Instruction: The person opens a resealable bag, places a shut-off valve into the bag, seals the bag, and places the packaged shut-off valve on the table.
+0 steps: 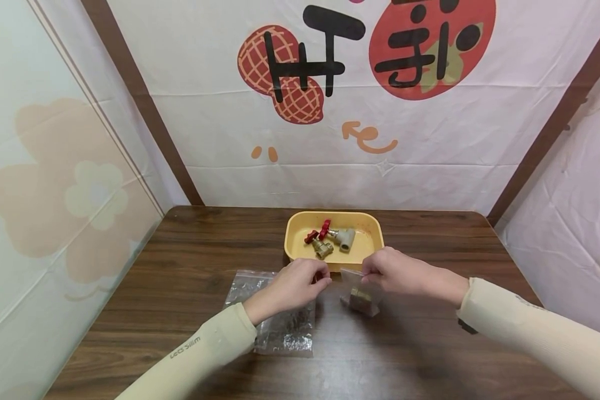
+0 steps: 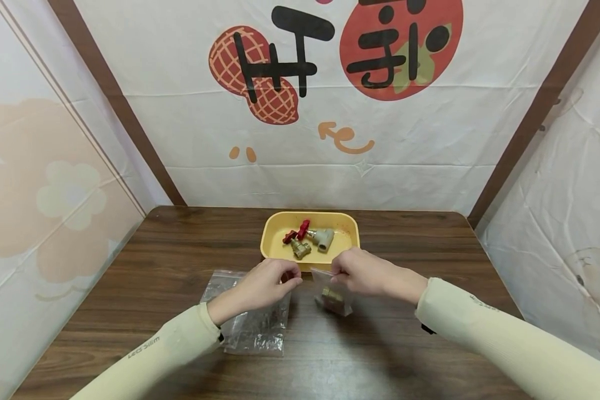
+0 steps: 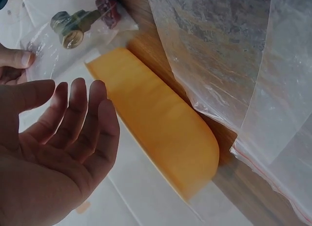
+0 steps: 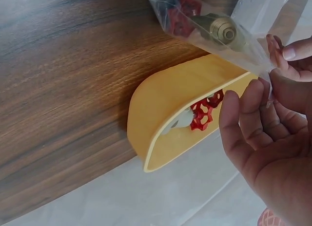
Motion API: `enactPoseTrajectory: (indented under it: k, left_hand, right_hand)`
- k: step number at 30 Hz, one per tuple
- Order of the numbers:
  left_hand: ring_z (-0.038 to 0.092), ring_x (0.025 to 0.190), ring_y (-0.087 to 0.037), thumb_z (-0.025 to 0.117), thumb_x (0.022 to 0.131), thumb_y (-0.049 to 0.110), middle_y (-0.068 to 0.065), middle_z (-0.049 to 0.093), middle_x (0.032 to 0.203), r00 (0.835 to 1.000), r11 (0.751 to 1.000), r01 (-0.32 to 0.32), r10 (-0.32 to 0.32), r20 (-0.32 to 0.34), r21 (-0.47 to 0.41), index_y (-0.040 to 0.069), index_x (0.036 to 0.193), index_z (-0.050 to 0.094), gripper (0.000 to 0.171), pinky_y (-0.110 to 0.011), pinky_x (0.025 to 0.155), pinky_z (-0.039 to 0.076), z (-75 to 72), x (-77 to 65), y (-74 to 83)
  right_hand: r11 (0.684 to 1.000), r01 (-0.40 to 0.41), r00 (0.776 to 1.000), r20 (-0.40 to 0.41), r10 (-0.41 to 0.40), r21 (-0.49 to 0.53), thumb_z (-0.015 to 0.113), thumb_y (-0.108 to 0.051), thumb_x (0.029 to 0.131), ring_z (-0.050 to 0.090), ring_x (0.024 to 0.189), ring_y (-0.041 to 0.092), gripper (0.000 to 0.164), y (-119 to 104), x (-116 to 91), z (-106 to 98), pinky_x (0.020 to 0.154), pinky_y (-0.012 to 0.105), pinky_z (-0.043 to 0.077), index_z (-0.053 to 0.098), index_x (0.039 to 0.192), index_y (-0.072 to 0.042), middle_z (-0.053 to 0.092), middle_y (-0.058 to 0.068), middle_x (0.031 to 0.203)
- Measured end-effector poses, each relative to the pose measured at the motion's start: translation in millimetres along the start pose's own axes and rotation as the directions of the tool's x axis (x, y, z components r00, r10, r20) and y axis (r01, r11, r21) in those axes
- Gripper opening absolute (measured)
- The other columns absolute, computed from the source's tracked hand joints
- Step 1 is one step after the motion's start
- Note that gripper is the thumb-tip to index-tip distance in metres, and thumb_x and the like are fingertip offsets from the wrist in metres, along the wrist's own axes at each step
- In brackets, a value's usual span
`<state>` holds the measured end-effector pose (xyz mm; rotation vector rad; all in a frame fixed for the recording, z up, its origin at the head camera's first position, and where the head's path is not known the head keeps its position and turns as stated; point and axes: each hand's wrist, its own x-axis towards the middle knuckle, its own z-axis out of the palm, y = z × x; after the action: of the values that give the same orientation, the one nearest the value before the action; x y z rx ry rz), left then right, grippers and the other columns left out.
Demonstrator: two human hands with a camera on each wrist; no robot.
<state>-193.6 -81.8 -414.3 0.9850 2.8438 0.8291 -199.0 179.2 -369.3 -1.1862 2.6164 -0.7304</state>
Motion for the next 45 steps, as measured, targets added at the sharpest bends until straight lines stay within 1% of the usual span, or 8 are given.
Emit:
enactPoseTrajectory:
  k: [6,10,16,20,25,30,37,45]
  left_hand:
    - [0.059,0.075,-0.009,0.073,0.100,0.022,0.010,0.064,0.084,1.000,1.000,-0.001,0.001,0.010,0.014,0.020,0.091,0.072,0.010,-0.031,0.068,0.050,2.2,-1.8,-1.3]
    - [0.062,0.075,-0.012,0.073,0.100,0.021,0.010,0.065,0.084,1.000,1.000,-0.008,0.008,0.003,0.002,0.018,0.092,0.074,0.008,-0.032,0.067,0.051,1.9,-2.2,-1.8]
    - [0.062,0.076,-0.012,0.073,0.100,0.021,0.010,0.065,0.084,1.000,1.000,-0.004,0.004,0.005,0.002,0.019,0.091,0.074,0.009,-0.032,0.068,0.051,2.2,-2.2,-2.9]
    - [0.061,0.075,-0.010,0.072,0.100,0.021,0.011,0.065,0.083,1.000,1.000,-0.004,0.004,0.009,0.000,0.018,0.092,0.075,0.009,-0.032,0.069,0.051,2.0,-2.0,-2.8]
    - [0.059,0.073,-0.008,0.072,0.100,0.021,0.011,0.064,0.082,1.000,1.000,-0.003,0.003,0.015,-0.006,0.017,0.093,0.075,0.009,-0.031,0.068,0.051,1.4,-2.2,-1.6]
    - [0.058,0.071,-0.008,0.071,0.101,0.023,0.011,0.062,0.079,0.999,1.000,0.000,0.000,0.032,-0.004,0.015,0.095,0.076,0.011,-0.031,0.067,0.051,1.2,-3.7,0.6]
    - [0.059,0.073,-0.007,0.071,0.101,0.020,0.009,0.067,0.085,0.999,1.000,-0.006,0.007,0.037,-0.016,0.016,0.094,0.075,0.008,-0.031,0.071,0.053,3.5,-7.6,1.8]
    - [0.058,0.069,-0.005,0.071,0.101,0.018,0.009,0.066,0.082,0.999,0.999,-0.003,0.005,0.051,-0.033,0.017,0.093,0.075,0.008,-0.029,0.067,0.052,5.8,-9.0,1.4]
  right_hand:
    - [0.999,-0.030,0.999,-0.028,0.030,-0.014,0.073,-0.001,0.096,0.042,0.059,-0.001,0.025,5.8,-7.6,-3.1,0.054,0.022,0.041,0.067,0.076,-0.015,0.048,-0.015,0.066]
    - [0.999,-0.044,0.998,-0.044,0.043,-0.015,0.073,-0.001,0.096,0.040,0.059,0.000,0.026,9.4,-14.0,-6.9,0.053,0.023,0.039,0.066,0.075,-0.014,0.046,-0.014,0.065]
    - [0.995,-0.096,0.994,-0.048,0.096,0.001,0.072,0.001,0.095,0.044,0.060,0.001,0.020,16.3,-22.4,-13.5,0.054,0.023,0.041,0.070,0.080,-0.011,0.052,-0.013,0.068]
    - [0.993,-0.120,0.992,-0.041,0.120,0.014,0.070,0.001,0.097,0.048,0.062,0.003,0.017,22.2,-26.6,-19.5,0.056,0.024,0.044,0.074,0.085,-0.011,0.058,-0.012,0.071]
    - [0.990,-0.141,0.989,-0.043,0.142,0.026,0.070,-0.001,0.098,0.047,0.061,0.004,0.018,28.2,-33.3,-27.0,0.055,0.025,0.042,0.072,0.084,-0.012,0.057,-0.011,0.070]
    - [0.986,-0.170,0.984,-0.063,0.169,0.001,0.072,-0.001,0.097,0.045,0.060,0.004,0.017,35.5,-39.9,-31.4,0.055,0.025,0.041,0.070,0.084,-0.011,0.055,-0.010,0.069]
    - [0.981,-0.195,0.976,-0.103,0.192,-0.016,0.073,-0.002,0.097,0.045,0.060,0.005,0.017,47.9,-49.9,-38.9,0.055,0.026,0.040,0.070,0.083,-0.010,0.056,-0.009,0.069]
    - [0.964,-0.260,0.958,-0.137,0.252,-0.052,0.074,-0.003,0.097,0.045,0.059,0.007,0.015,65.1,-62.2,-48.9,0.056,0.027,0.040,0.074,0.083,-0.009,0.060,-0.009,0.068]
